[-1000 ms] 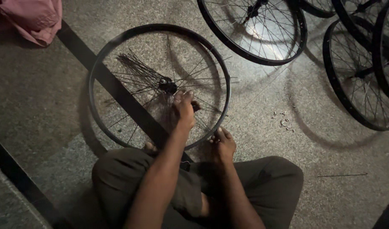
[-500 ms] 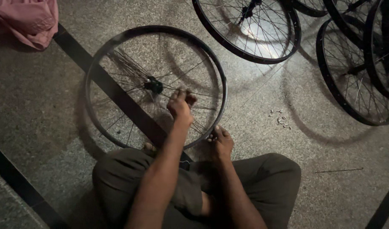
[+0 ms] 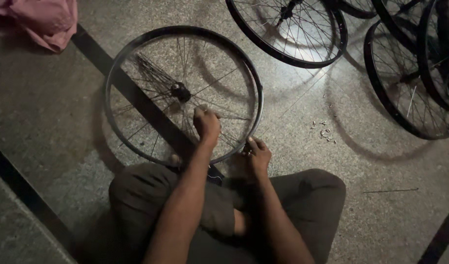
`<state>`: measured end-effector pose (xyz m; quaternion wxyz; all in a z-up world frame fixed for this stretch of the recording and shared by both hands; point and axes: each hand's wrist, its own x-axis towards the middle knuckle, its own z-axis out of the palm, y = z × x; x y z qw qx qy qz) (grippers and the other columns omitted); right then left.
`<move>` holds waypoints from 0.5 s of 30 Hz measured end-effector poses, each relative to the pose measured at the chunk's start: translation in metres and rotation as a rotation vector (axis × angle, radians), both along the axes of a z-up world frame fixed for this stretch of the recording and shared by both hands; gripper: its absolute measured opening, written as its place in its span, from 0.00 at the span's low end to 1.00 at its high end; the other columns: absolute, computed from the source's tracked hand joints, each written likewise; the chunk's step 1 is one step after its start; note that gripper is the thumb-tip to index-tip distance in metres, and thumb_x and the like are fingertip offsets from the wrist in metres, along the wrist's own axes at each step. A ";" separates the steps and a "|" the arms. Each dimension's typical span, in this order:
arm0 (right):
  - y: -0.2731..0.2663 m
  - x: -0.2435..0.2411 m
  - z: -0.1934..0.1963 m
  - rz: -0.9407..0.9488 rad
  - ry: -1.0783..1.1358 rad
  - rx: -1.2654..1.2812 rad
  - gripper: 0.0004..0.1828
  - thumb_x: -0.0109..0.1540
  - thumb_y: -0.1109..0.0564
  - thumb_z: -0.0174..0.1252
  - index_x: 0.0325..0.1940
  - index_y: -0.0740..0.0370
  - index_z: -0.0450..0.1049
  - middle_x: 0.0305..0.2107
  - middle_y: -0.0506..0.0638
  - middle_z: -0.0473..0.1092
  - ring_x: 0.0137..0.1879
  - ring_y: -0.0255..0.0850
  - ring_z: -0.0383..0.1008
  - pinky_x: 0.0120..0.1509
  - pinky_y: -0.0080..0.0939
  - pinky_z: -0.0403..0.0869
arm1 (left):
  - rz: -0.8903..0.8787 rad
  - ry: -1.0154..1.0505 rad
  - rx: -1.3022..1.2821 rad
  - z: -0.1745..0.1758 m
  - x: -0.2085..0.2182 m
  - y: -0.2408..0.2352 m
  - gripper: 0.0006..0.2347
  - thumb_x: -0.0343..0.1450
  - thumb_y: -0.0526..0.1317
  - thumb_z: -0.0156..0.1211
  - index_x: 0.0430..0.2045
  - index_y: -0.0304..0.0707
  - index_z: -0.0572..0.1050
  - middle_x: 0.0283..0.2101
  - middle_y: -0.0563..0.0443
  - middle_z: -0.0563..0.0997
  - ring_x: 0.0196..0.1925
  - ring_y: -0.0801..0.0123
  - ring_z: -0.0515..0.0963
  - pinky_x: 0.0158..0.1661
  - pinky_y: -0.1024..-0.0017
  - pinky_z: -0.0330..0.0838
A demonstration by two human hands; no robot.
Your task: The person sits on the floor and laces a bicycle wheel by inserting spokes into the hub and rim. They then secure the spokes by screwing on nipples by hand. The task involves repetitive insertion and tightening of multiple spokes.
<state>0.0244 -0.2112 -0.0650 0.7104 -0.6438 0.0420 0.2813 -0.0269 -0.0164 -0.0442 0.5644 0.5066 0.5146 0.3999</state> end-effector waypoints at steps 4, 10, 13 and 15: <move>0.000 0.000 0.000 0.023 -0.025 -0.049 0.14 0.63 0.57 0.64 0.46 0.71 0.79 0.25 0.50 0.73 0.28 0.37 0.71 0.33 0.36 0.72 | -0.330 -0.047 -0.384 0.011 -0.020 -0.012 0.10 0.75 0.38 0.46 0.34 0.27 0.72 0.26 0.41 0.82 0.19 0.60 0.78 0.19 0.64 0.72; -0.005 0.004 -0.017 0.047 -0.029 0.018 0.15 0.63 0.57 0.64 0.50 0.70 0.78 0.33 0.48 0.78 0.36 0.34 0.76 0.41 0.34 0.76 | -0.857 0.303 -0.291 0.021 -0.049 -0.043 0.09 0.70 0.37 0.63 0.29 0.24 0.77 0.28 0.38 0.82 0.25 0.59 0.80 0.24 0.63 0.72; -0.006 0.001 -0.013 0.030 0.158 0.148 0.16 0.63 0.56 0.62 0.51 0.68 0.77 0.32 0.49 0.77 0.35 0.36 0.76 0.40 0.36 0.77 | -0.878 0.452 -0.110 0.024 -0.049 -0.050 0.08 0.67 0.37 0.67 0.27 0.27 0.80 0.28 0.39 0.82 0.29 0.58 0.82 0.31 0.62 0.73; -0.008 -0.003 -0.004 0.032 0.201 0.183 0.14 0.64 0.56 0.61 0.50 0.68 0.76 0.30 0.50 0.75 0.33 0.37 0.75 0.38 0.38 0.77 | -0.758 0.447 -0.039 0.023 -0.050 -0.055 0.08 0.66 0.38 0.67 0.27 0.29 0.80 0.28 0.41 0.84 0.32 0.58 0.84 0.35 0.63 0.76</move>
